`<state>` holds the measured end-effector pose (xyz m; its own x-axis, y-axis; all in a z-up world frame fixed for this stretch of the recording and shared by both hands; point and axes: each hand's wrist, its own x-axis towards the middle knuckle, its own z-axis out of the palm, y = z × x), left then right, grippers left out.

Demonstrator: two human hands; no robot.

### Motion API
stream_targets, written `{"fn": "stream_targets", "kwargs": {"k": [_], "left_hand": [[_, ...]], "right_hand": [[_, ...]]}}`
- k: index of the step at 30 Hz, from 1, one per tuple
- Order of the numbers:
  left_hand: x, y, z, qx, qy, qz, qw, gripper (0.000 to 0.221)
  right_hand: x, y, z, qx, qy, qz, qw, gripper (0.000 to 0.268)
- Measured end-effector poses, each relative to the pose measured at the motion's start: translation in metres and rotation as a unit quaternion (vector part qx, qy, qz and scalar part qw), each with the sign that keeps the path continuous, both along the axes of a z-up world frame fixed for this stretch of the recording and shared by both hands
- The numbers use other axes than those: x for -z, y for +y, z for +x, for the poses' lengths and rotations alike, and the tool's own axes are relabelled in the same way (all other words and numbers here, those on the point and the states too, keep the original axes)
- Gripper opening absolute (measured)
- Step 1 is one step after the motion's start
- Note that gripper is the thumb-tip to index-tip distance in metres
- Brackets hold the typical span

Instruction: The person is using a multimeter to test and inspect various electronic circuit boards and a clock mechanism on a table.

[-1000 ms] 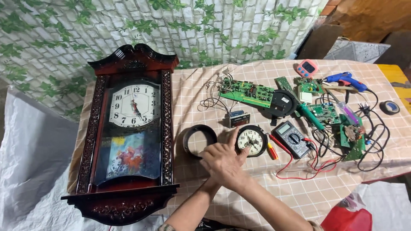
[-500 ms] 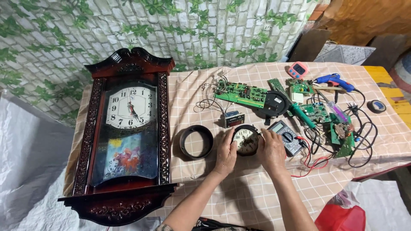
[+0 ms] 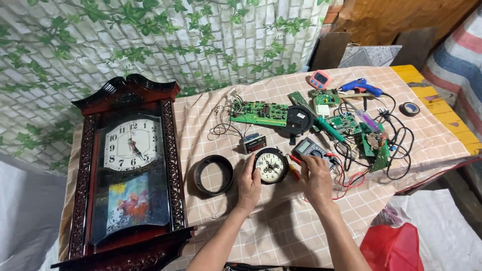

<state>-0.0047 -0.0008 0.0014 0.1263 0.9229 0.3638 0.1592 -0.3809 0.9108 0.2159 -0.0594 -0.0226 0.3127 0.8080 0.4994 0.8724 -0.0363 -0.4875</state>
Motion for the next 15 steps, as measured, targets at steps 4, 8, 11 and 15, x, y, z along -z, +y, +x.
{"fn": "stream_targets", "kwargs": {"k": [4,8,11,15], "left_hand": [[-0.008,-0.002,-0.001,-0.005,-0.006,-0.001,1.0,0.048],[-0.004,-0.003,0.002,-0.007,-0.032,-0.015,0.999,0.047],[0.024,0.003,0.004,-0.038,-0.049,-0.02,0.998,0.044],[0.001,0.004,0.002,-0.113,0.007,0.046,0.992,0.043]], "right_hand": [[-0.005,-0.004,0.021,0.02,-0.024,0.012,0.999,0.025],[-0.025,-0.002,0.014,0.013,-0.031,0.016,0.999,0.024],[-0.035,0.008,-0.005,-0.019,-0.001,0.013,1.0,0.021],[-0.021,0.027,-0.012,-0.028,-0.02,0.01,0.999,0.016]]}}
